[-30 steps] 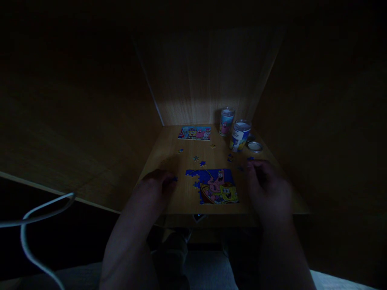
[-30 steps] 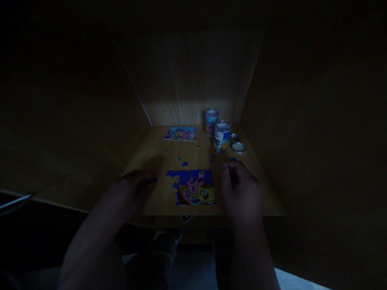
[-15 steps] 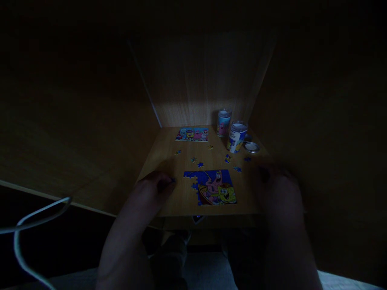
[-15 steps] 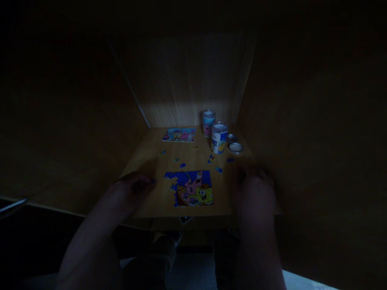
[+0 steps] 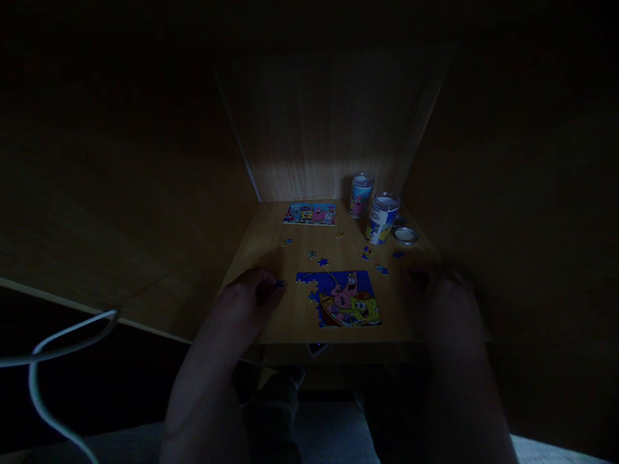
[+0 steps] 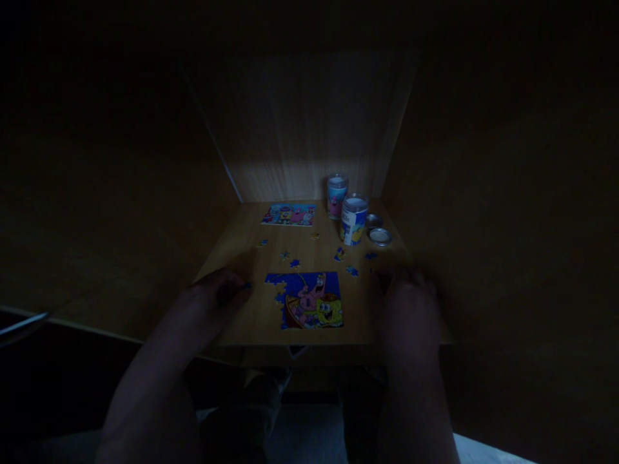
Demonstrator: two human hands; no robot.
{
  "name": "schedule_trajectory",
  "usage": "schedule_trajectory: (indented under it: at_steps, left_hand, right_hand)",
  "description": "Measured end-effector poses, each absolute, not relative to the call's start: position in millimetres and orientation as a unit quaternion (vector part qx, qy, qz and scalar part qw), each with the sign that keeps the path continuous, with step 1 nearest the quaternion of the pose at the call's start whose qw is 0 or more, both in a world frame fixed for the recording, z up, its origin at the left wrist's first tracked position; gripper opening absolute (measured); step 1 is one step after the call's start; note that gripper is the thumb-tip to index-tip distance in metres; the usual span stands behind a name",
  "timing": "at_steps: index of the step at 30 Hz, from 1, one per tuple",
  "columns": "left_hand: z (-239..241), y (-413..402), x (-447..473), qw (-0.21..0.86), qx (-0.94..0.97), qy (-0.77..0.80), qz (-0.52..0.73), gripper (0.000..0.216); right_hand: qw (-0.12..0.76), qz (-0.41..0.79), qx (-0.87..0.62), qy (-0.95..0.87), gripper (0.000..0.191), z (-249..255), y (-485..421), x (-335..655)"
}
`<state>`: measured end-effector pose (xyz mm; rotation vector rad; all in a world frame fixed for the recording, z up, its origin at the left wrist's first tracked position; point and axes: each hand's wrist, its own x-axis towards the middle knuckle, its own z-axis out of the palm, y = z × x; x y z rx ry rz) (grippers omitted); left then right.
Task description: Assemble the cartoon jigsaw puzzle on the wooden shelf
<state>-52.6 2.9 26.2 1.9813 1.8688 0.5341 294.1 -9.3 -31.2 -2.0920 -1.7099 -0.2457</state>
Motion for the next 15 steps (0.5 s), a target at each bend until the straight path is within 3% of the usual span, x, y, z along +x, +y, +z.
schedule_trajectory:
  at_steps: [15]
  left_hand:
    - [27.8,2.7,-49.8,0.164,0.697,0.676,0.175,0.023]
  right_hand:
    - [0.217,-0.087,-0.766,-0.599,0.033,-31.9,-6.5,293.0]
